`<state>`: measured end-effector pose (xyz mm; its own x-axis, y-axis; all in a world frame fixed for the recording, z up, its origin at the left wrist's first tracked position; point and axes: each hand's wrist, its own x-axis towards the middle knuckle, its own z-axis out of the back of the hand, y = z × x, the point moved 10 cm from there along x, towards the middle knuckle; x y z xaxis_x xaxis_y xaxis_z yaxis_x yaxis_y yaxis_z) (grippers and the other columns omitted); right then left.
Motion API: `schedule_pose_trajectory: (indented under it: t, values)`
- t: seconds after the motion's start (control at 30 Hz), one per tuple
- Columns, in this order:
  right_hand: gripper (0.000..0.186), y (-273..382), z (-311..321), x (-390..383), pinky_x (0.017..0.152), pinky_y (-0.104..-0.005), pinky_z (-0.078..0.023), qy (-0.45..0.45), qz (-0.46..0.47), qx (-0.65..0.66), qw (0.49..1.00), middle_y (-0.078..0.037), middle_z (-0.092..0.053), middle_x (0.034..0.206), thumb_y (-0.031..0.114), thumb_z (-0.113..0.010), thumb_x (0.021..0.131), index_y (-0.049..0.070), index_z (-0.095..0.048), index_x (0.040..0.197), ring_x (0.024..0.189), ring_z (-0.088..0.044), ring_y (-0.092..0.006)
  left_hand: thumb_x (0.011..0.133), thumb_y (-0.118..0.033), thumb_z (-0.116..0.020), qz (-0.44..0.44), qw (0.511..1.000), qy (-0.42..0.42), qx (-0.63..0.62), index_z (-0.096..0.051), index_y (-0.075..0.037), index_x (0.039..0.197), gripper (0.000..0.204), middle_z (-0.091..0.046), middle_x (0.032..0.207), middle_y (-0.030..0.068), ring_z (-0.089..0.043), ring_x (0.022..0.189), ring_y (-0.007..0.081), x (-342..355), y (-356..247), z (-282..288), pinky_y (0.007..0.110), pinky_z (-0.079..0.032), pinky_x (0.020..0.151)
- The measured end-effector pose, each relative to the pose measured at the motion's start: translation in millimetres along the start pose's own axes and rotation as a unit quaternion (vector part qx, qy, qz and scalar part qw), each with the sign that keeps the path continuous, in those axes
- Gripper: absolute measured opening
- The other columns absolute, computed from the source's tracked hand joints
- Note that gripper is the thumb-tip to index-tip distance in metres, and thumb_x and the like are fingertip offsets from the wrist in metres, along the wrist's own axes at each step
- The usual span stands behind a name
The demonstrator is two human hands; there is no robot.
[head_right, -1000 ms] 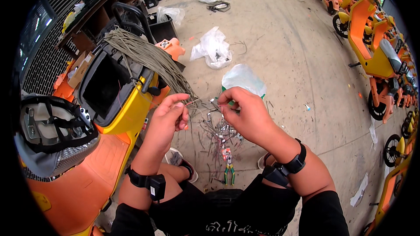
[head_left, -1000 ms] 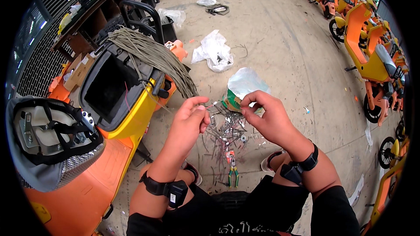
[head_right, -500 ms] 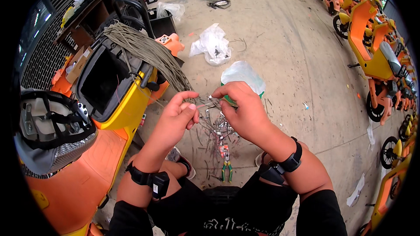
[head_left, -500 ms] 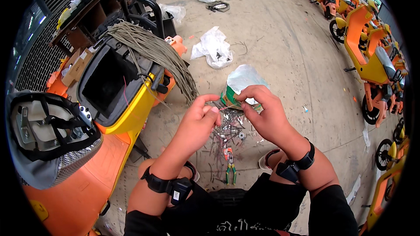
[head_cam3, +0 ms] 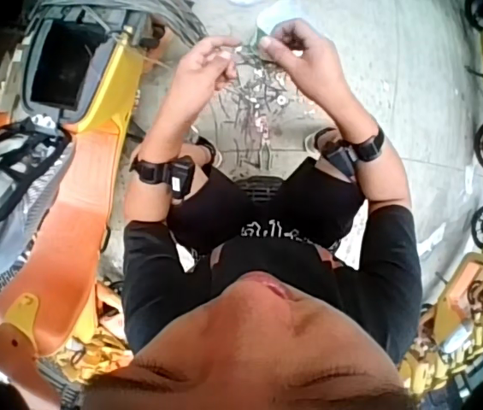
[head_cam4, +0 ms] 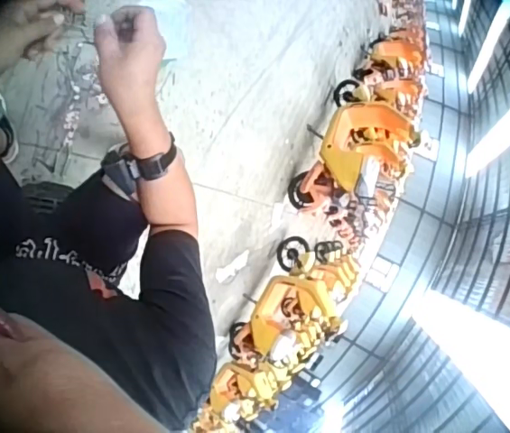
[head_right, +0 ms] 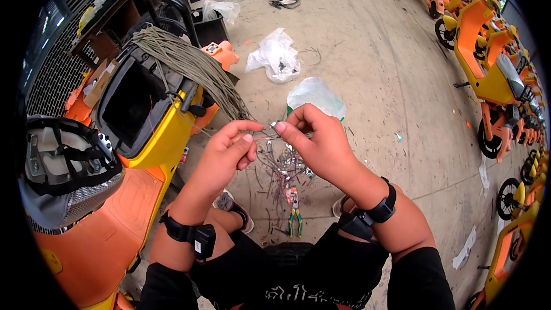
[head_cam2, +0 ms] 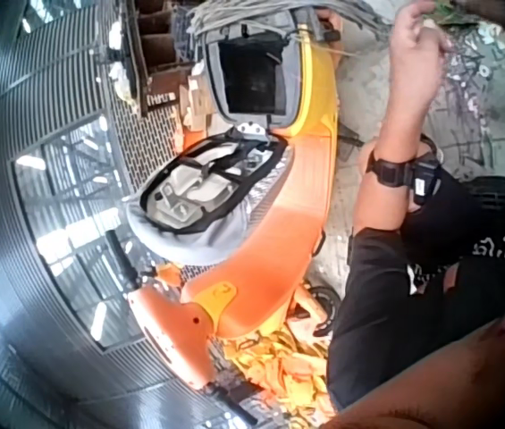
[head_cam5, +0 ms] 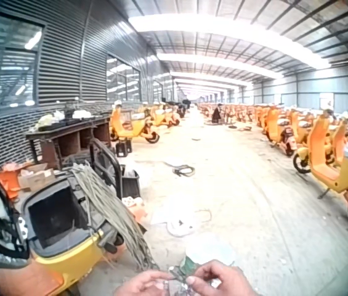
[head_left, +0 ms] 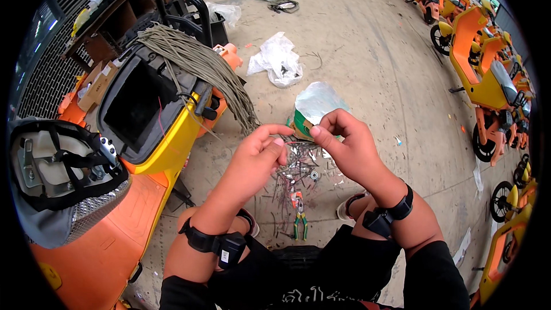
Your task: The person strips insulation from the ends of several thin wires using a wire stripper and twists the exposed copper strands together by hand.
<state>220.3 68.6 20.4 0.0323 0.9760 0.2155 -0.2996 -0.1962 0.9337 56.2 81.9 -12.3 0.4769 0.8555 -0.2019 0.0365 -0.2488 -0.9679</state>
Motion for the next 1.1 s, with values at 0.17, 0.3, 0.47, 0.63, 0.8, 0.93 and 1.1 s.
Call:
schedule_pose_trajectory:
  t: [0.17,0.3,0.47,0.63,0.8,0.93,1.1]
  values:
    - [0.017,-1,-7,-1,0.064,-0.0307,-0.052,0.025,0.024,-0.025,0.999,-0.009,-0.069,0.080,0.015,-0.070,0.092,0.003,-0.068,0.103,0.071,-0.066,-0.0190,0.100,-0.016,-0.057,0.009,1.000,0.003,-0.009,-0.064,-0.004,0.112,0.019,-0.050,0.073,-0.0042,-0.043,0.063,0.0036,0,-3,-3,0.019,-0.035,0.056]
    - [0.020,16,-20,-6,0.063,-0.0323,-0.052,0.077,0.093,-0.089,0.989,-0.012,-0.070,0.084,0.013,-0.069,0.091,0.005,-0.069,0.109,0.071,-0.067,-0.0217,0.097,-0.017,-0.063,0.019,1.000,-0.002,-0.025,-0.066,-0.004,0.108,0.018,-0.050,0.073,-0.0060,-0.042,0.063,0.0028,-1,-2,-4,0.019,-0.034,0.055]
    - [0.016,23,-22,-7,0.061,-0.0328,-0.051,0.077,0.120,-0.086,0.986,-0.011,-0.069,0.082,0.012,-0.070,0.089,0.005,-0.071,0.104,0.068,-0.065,-0.0229,0.097,-0.017,-0.064,0.022,0.999,0.005,-0.032,-0.069,-0.003,0.108,0.019,-0.051,0.074,-0.0062,-0.043,0.063,0.0031,-1,-2,-8,0.020,-0.034,0.055]
    - [0.016,17,-18,-9,0.059,-0.0310,-0.050,0.049,0.069,-0.053,0.995,-0.011,-0.068,0.077,0.010,-0.070,0.087,0.003,-0.073,0.101,0.063,-0.063,-0.0195,0.097,-0.018,-0.064,0.020,1.000,0.009,-0.013,-0.071,-0.003,0.112,0.022,-0.054,0.075,-0.0056,-0.043,0.064,0.0037,-2,-3,-9,0.020,-0.036,0.057]
    - [0.018,6,-10,-9,0.059,-0.0278,-0.049,0.011,0.012,-0.067,0.998,-0.011,-0.069,0.075,0.010,-0.067,0.084,0.001,-0.073,0.098,0.062,-0.061,-0.0138,0.097,-0.019,-0.064,0.005,0.998,0.031,0.048,-0.070,-0.005,0.122,0.029,-0.053,0.073,-0.0062,-0.045,0.066,0.0038,-6,-8,-18,0.020,-0.038,0.060]
    - [0.018,-6,-9,-10,0.059,-0.0264,-0.049,-0.008,-0.070,-0.049,0.996,-0.010,-0.070,0.073,0.010,-0.067,0.084,-0.001,-0.073,0.097,0.061,-0.060,-0.0093,0.098,-0.019,-0.063,0.001,0.999,0.014,0.052,-0.067,-0.004,0.126,0.032,-0.051,0.073,-0.0067,-0.045,0.066,0.0031,-7,-4,-17,0.020,-0.038,0.060]
    - [0.018,-15,9,-2,0.060,-0.0245,-0.050,-0.053,-0.081,-0.025,0.995,-0.008,-0.072,0.075,0.011,-0.068,0.085,-0.004,-0.073,0.094,0.064,-0.062,-0.0076,0.098,-0.019,-0.062,0.056,0.997,-0.017,-0.042,-0.065,-0.001,0.127,0.034,-0.047,0.069,-0.0074,-0.041,0.061,0.0023,-7,-2,-2,0.019,-0.033,0.055]
